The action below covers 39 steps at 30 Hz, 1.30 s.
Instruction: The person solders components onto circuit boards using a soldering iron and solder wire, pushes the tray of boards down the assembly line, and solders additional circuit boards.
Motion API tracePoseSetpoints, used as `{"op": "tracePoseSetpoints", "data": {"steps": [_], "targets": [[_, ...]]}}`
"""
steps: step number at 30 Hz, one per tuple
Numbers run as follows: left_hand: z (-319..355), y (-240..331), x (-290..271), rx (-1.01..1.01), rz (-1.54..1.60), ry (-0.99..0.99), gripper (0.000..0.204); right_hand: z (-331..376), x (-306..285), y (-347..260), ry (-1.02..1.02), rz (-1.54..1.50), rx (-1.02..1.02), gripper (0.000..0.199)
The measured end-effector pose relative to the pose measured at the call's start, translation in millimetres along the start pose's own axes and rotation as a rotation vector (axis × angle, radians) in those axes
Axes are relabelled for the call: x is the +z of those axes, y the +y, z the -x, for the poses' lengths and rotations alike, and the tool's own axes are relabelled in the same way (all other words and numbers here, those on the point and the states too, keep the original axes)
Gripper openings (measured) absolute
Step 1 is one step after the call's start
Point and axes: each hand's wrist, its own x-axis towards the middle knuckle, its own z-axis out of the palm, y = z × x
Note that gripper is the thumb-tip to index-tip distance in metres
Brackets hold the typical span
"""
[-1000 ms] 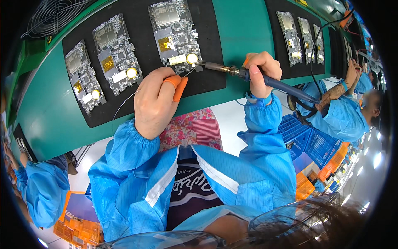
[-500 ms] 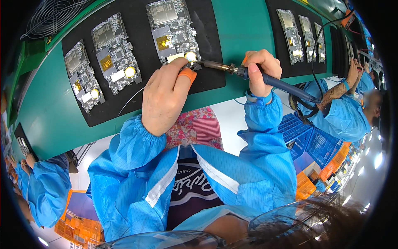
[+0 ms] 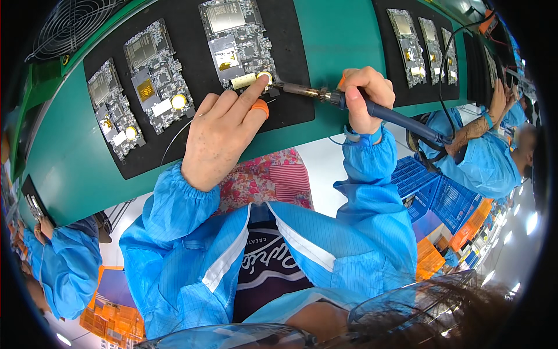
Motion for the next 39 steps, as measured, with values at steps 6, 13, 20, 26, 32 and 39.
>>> {"op": "tracePoseSetpoints", "data": {"steps": [6,13,20,26,32,39], "targets": [[-0.6,-1.2,-1.4,0.023,-0.005,-0.036,0.013,0.4,-0.7,1.2,0.004,0.011,-0.010,0.013],[0.2,-1.1,-0.6,0.024,-0.005,-0.049,0.013,2.4,-4.3,2.8,0.112,-0.100,0.024,0.016],[1.8,0.5,-4.2,-0.057,0.111,0.086,0.017,3.7,-5.1,2.8,0.140,-0.159,0.039,0.019],[11.0,10.7,-9.1,-0.283,0.228,0.209,0.023,5.0,-2.2,-2.5,0.099,-0.131,0.011,0.015],[8.3,7.2,0.2,-0.248,0.148,0.200,0.017,2.1,2.5,-2.4,0.002,-0.072,-0.027,0.010],[4.6,8.2,1.0,-0.236,0.132,0.168,0.019,0.4,3.6,-2.2,-0.041,-0.012,-0.051,0.009]]}}
